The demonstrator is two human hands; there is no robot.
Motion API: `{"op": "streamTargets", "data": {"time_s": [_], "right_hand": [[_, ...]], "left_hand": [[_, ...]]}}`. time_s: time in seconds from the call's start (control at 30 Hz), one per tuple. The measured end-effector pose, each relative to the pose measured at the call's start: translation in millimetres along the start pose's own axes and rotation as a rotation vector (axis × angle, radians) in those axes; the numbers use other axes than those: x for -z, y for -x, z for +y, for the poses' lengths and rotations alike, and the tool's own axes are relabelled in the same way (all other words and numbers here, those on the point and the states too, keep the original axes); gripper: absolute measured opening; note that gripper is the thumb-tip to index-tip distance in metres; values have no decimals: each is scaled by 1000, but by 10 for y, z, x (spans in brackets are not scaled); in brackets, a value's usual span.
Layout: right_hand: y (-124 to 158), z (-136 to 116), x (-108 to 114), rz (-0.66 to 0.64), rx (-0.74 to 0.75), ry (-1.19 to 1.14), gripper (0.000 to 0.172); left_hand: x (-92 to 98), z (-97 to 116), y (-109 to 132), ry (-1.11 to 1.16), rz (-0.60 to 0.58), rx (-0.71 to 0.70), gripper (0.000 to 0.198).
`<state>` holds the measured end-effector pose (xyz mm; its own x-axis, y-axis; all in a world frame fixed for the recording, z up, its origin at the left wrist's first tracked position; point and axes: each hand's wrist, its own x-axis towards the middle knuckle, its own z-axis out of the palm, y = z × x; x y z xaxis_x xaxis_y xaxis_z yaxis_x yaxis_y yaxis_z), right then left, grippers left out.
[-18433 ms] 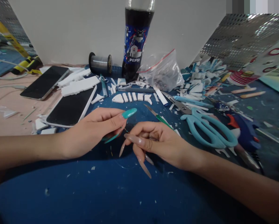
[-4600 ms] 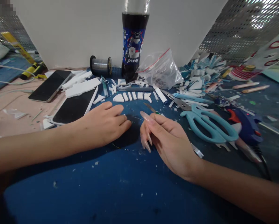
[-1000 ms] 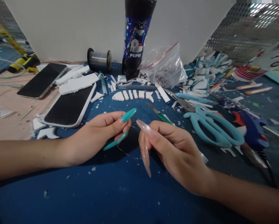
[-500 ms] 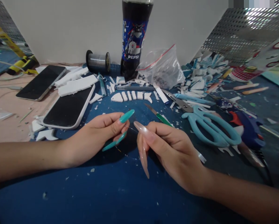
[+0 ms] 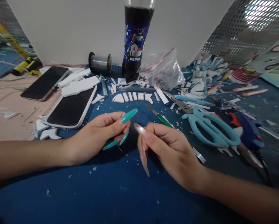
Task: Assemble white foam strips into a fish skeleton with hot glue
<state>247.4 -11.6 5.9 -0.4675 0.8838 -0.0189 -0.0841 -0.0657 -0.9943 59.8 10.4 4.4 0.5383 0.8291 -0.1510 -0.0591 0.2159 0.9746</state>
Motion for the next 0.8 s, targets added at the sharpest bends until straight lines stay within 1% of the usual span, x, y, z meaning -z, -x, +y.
{"op": "streamTargets", "data": {"time_s": [0.1,0.2,0.37,0.43,0.57,0.63,0.7,0.8], "right_hand": [[-5,-20,-9,-42,-19,-9,34],[-22,-44,-29,-59,-38,17,35],[-26,-44,-45,-84,-61,15,33],[-17,-35,-42,-96,-69,8,33],[-5,-30,-37,-101,-68,17,35],[-6,-34,-37,-87,-74,19,36],[-13,-35,-38,-67,-77,22,36],[-25,-30,-39,-39,-64,24,37]], "left_hand": [[-1,8,1,24,-17,-41,32],[3,-5,5,18,-22,-50,33],[0,-19,34,-30,4,-74,35],[-14,-4,46,-109,32,-90,36],[-59,47,58,-356,126,-78,35],[-78,66,66,-440,166,-106,33],[-89,72,84,-505,177,-164,32],[-94,60,116,-554,158,-238,30]]}}
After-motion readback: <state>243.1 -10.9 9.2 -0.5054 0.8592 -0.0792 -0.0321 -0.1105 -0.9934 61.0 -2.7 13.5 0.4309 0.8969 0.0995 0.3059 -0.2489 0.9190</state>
